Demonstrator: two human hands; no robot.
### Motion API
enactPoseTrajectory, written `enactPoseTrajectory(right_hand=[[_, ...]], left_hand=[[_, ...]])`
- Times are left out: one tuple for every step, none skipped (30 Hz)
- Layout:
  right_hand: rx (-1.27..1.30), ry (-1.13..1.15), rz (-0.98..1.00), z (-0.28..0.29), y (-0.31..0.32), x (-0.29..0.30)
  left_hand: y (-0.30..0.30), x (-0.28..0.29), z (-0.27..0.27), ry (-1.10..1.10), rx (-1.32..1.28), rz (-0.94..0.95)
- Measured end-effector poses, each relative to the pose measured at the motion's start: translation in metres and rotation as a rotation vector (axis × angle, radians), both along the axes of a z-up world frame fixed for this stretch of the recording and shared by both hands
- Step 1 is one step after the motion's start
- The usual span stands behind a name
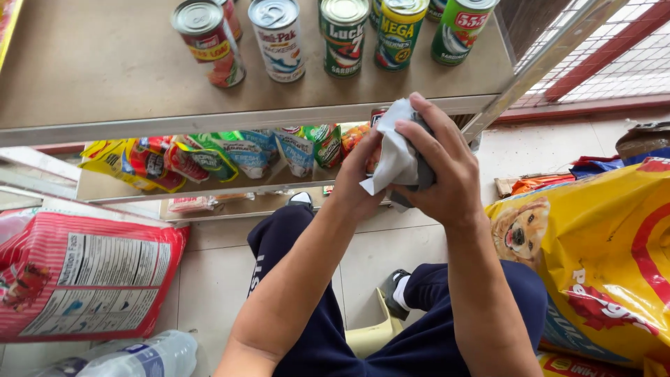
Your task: Wiping dust off canned goods on a store shelf using a cloth.
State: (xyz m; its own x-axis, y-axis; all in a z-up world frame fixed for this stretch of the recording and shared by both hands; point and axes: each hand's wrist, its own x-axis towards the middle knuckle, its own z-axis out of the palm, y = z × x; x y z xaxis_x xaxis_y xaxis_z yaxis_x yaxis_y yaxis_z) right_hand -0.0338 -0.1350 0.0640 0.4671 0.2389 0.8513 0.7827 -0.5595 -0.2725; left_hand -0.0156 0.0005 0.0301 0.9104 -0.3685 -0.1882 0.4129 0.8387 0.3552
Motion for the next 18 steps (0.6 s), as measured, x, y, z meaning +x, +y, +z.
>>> enactPoseTrajectory(right_hand=[[0.001,-0.015,0.017,0.002,-0.001,-0.005],[0.051,0.028,0.049,0.005,0.0,-0.011],[0.103,0.065,0.097,0.01,0.004,-0.012],[0.106,0.045,0.131,0.005,0.003,-0.018],[0.185,0.063,0.019,0.0,0.002,-0.022],[0.266,0.084,-0.091,-0.006,0.001,-0.025],[0.265,0.056,-0.06,-0.024,-0.013,-0.027],[0.273,0.141,-0.154,-0.041,-0.027,-0.026],[0.28,0.226,-0.255,-0.058,-0.04,-0.025],[0.28,0.198,-0.229,-0.068,-0.051,-0.03],[0.225,0.329,-0.334,-0.08,-0.061,-0.029],[0.171,0.458,-0.44,-0.093,-0.072,-0.026],[0.176,0.425,-0.423,-0.098,-0.081,-0.026],[0.118,0.492,-0.509,-0.104,-0.09,-0.023],[0.06,0.576,-0.604,-0.115,-0.1,-0.029],[0.064,0.561,-0.594,-0.107,-0.1,-0.026],[0.064,0.716,-0.541,-0.1,-0.103,-0.029],[0.063,0.87,-0.484,-0.093,-0.107,-0.031]], left_hand=[[-0.003,0.005,-0.021,-0.015,0.001,0.017],[-0.005,0.01,-0.04,-0.084,-0.04,0.013],[-0.001,0.02,-0.056,-0.162,-0.074,0.021],[0.006,0.023,-0.061,-0.184,-0.067,0.052],[0.013,0.028,-0.066,-0.271,-0.052,0.095],[0.021,0.034,-0.071,-0.357,-0.036,0.138],[0.036,0.028,-0.049,-0.39,-0.035,0.165],[0.05,0.02,-0.027,-0.439,0.034,0.228],[0.064,0.012,-0.005,-0.485,0.101,0.287],[0.082,0.008,0.007,-0.515,0.101,0.311],[0.099,0.008,0.02,-0.557,0.203,0.328],[0.116,0.009,0.032,-0.595,0.307,0.349],[0.132,0.011,0.043,-0.628,0.306,0.368],[0.147,0.013,0.053,-0.649,0.38,0.41],[0.162,0.009,0.058,-0.651,0.456,0.444],[0.182,0.017,0.067,-0.666,0.457,0.455],[0.2,0.022,0.073,-0.753,0.587,0.413],[0.217,0.028,0.078,-0.838,0.717,0.368]])
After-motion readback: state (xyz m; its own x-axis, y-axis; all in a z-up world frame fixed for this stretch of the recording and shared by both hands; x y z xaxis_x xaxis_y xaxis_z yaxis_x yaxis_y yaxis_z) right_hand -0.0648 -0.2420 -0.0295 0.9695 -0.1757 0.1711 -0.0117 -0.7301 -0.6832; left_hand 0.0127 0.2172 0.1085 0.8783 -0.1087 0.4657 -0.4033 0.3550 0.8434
